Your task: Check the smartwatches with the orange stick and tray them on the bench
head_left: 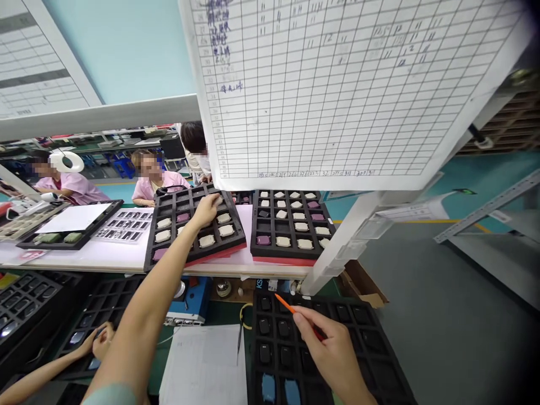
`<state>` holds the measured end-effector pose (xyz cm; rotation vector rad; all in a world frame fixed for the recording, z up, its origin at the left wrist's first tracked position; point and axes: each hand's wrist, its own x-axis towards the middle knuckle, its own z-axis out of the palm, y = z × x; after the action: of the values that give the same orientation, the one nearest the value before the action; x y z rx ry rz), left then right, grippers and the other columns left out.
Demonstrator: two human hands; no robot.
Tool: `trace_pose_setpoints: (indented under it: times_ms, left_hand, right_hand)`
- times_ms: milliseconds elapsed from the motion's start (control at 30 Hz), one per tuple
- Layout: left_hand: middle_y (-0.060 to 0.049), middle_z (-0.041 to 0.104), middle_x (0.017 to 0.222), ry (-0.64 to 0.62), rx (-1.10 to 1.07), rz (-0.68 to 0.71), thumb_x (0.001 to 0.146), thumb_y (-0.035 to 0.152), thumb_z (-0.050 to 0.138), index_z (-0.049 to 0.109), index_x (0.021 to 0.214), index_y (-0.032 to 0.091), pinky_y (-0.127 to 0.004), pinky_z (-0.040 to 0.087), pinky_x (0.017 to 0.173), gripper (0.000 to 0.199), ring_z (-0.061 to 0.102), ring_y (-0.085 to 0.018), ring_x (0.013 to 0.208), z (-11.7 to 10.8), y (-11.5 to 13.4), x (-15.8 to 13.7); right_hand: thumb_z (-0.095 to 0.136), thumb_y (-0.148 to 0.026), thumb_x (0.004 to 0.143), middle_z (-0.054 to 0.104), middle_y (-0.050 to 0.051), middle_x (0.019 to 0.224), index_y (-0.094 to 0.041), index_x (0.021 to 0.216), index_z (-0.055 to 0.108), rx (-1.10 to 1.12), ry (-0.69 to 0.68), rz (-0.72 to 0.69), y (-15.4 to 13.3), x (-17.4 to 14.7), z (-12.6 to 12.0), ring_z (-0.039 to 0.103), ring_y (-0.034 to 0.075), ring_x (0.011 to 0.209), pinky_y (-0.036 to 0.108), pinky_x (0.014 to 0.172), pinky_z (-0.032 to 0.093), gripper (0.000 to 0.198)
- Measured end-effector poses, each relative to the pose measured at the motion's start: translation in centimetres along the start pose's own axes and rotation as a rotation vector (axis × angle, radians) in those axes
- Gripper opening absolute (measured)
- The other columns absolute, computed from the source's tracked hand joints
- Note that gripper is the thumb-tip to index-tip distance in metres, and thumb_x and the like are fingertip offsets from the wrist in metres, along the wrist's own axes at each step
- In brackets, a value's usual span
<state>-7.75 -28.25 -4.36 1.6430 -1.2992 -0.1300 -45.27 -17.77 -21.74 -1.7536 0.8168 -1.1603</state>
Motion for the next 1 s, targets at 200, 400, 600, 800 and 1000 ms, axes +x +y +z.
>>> trace_pose_setpoints:
  times_ms: [200,400,600,800,1000]
  left_hand:
    - [-0.012,0.066,0.113,-0.030,0.075,0.024,0.062,-0.005,0.061,0.072,0.094,0.013,-0.043,0.027,0.116,0.039,0.052,-0.032,0.121,0.7,-2.1,1.6]
    - [-0.012,0.066,0.092,-0.351,0.156,0.217,0.059,0.000,0.066,0.068,0.070,0.019,-0.046,0.025,0.117,0.023,0.056,-0.032,0.112,8.6,1.4,-3.9]
    - [-0.005,0.040,0.047,-0.517,0.234,0.146,0.043,-0.012,0.065,0.036,0.038,0.019,-0.054,0.035,0.105,0.042,0.062,-0.037,0.087,15.5,1.4,-6.3]
    - [-0.012,0.056,0.063,-0.457,0.282,0.131,0.053,-0.006,0.068,0.047,0.047,0.018,-0.048,0.038,0.105,0.032,0.062,-0.035,0.095,13.1,2.5,-5.3]
    - [-0.016,0.065,0.104,-0.227,0.421,0.037,0.081,0.023,0.066,0.065,0.093,0.011,-0.040,0.039,0.106,0.017,0.055,-0.027,0.115,2.6,1.8,2.1]
  right_hand:
    - [0.056,-0.052,0.094,0.070,0.005,0.077,-0.019,0.098,0.079,-0.001,0.002,0.052,0.9,-0.2,-0.4,0.066,0.017,0.066,0.020,0.066,0.056,0.040]
    - [0.056,-0.054,0.093,0.060,0.004,0.063,-0.017,0.098,0.079,0.049,-0.001,0.128,1.6,-0.1,-0.6,0.062,0.017,0.062,0.021,0.064,0.055,0.044]
    - [0.059,-0.056,0.090,0.066,0.004,0.072,-0.022,0.099,0.080,0.074,0.014,0.156,1.8,-0.7,-0.4,0.063,0.018,0.066,0.021,0.067,0.055,0.040]
    - [0.061,-0.060,0.086,0.070,0.006,0.077,-0.021,0.100,0.080,0.083,0.004,0.221,3.2,-1.4,-1.0,0.065,0.020,0.067,0.019,0.061,0.054,0.045]
    - [0.062,-0.063,0.084,0.071,0.007,0.080,-0.021,0.103,0.080,0.088,-0.078,0.276,4.4,-1.0,-1.2,0.065,0.019,0.064,0.017,0.055,0.052,0.050]
